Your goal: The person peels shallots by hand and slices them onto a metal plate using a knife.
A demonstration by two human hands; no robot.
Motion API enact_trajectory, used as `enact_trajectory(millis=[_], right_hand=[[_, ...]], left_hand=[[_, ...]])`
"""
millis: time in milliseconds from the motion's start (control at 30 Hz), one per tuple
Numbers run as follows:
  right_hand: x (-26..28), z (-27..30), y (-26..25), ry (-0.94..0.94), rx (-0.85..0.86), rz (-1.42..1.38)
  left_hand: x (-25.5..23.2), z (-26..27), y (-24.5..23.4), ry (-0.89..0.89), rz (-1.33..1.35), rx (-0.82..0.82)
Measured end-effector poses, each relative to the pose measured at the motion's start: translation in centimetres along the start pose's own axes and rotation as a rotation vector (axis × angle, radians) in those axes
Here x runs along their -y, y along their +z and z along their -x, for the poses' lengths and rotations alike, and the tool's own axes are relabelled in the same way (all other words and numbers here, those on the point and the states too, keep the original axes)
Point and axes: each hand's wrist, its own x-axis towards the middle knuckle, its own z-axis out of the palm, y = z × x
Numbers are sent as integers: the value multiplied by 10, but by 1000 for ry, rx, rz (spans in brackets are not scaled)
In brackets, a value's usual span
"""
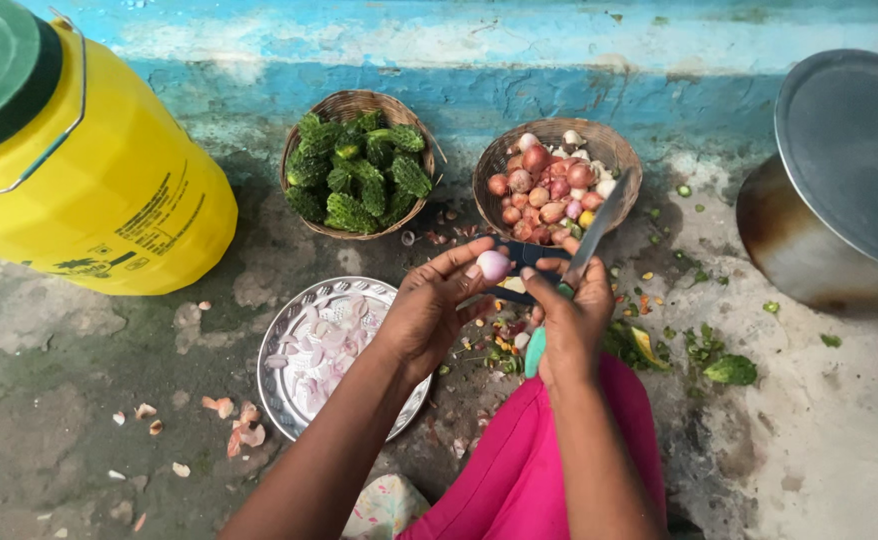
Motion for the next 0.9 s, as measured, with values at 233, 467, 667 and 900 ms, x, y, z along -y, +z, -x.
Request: enact_trajectory(millis=[233, 467, 667, 900], right_hand=[[-18, 3, -16, -27, 138, -79], [13, 25, -8, 81, 319, 106], [1, 22, -25, 86, 232, 113], [-6, 12, -41, -774, 90, 644]], left_hand=[[6, 2, -4, 15, 169, 21], [11, 7, -7, 74, 228, 40], [8, 16, 1, 82, 224, 62], [2, 27, 1, 109, 231, 165]])
